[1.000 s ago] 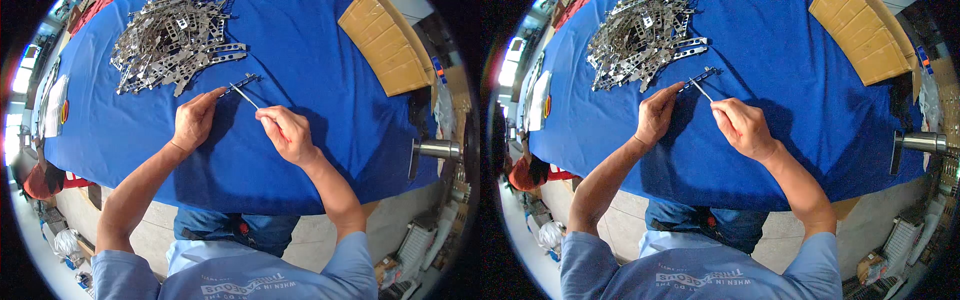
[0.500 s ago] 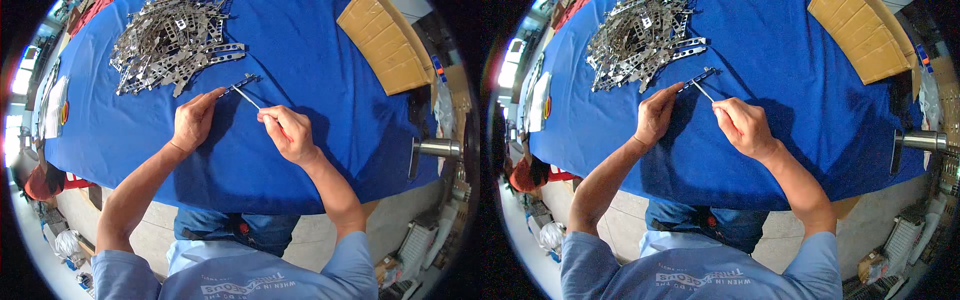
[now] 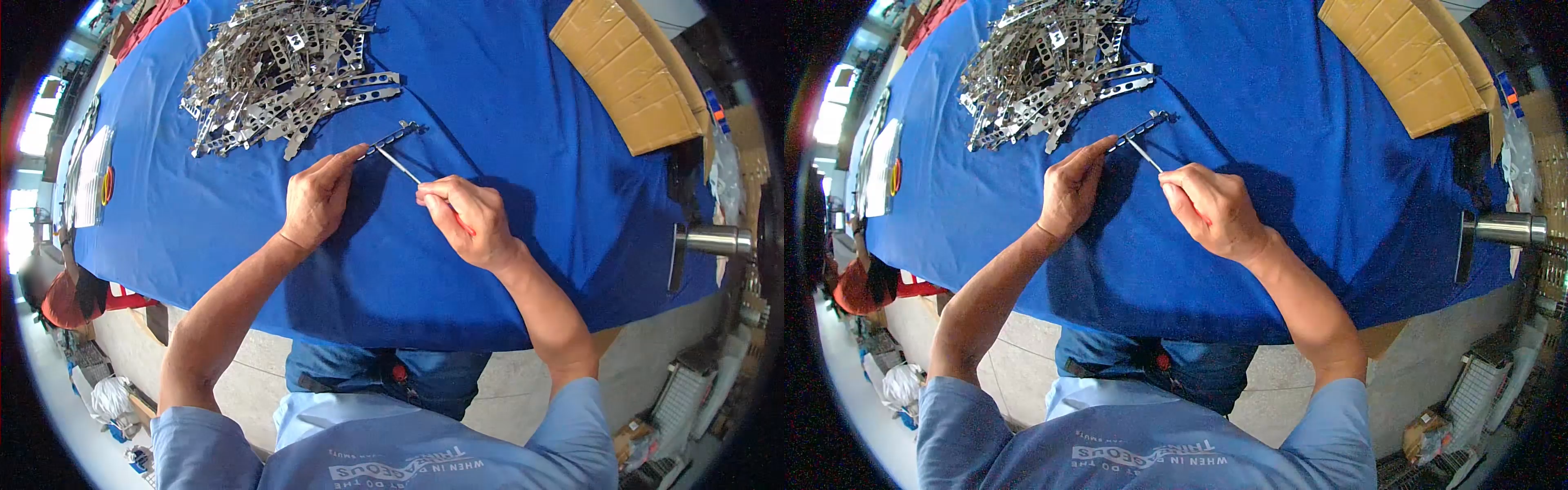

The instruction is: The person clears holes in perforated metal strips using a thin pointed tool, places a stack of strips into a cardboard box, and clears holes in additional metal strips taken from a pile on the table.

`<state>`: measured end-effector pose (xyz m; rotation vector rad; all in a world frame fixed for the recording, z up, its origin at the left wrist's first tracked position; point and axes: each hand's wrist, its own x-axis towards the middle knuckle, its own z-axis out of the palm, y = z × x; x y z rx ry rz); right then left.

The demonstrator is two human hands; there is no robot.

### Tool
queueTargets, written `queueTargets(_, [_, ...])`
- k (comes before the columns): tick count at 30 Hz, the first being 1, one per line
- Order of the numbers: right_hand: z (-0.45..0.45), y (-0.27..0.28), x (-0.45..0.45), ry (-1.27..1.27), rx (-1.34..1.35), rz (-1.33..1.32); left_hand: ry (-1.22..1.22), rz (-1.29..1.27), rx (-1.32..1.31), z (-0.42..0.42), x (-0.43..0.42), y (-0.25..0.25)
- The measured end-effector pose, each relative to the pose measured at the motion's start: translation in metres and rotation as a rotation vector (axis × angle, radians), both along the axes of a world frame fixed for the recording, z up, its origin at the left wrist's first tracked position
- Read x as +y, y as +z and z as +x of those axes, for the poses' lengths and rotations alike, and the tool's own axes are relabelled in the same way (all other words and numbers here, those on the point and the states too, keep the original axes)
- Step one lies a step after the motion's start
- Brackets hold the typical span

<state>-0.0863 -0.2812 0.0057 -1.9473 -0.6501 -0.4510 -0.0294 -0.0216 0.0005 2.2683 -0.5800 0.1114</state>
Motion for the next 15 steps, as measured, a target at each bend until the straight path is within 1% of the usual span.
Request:
queueTargets(5, [0.004, -0.002, -0.001, -0.043, -0.047, 0.004, 0.004, 0.034, 0.006, 0.002, 0.001, -0.003])
queueTargets(8, [0.003, -0.001, 0.000, -0.036, -0.047, -0.011, 0.010, 0.002, -0.002, 0.000, 0.000, 0.000])
queueTargets(11, [0.001, -0.001, -0.003, -0.010, -0.009, -0.015, 0.082, -0.028, 0.079, -0.004, -0.005, 0.008])
queueTargets(13, [0.000, 0.000, -0.001, 0.014, -0.005, -0.015, 0.055, -0.057, 0.029, -0.002, -0.003, 0.002])
queueTargets(15, [0.001, 0.001, 0.004, -0.015, -0.021, 0.005, 0.040, -0.076, -0.010, 0.000, -0.002, 0.000])
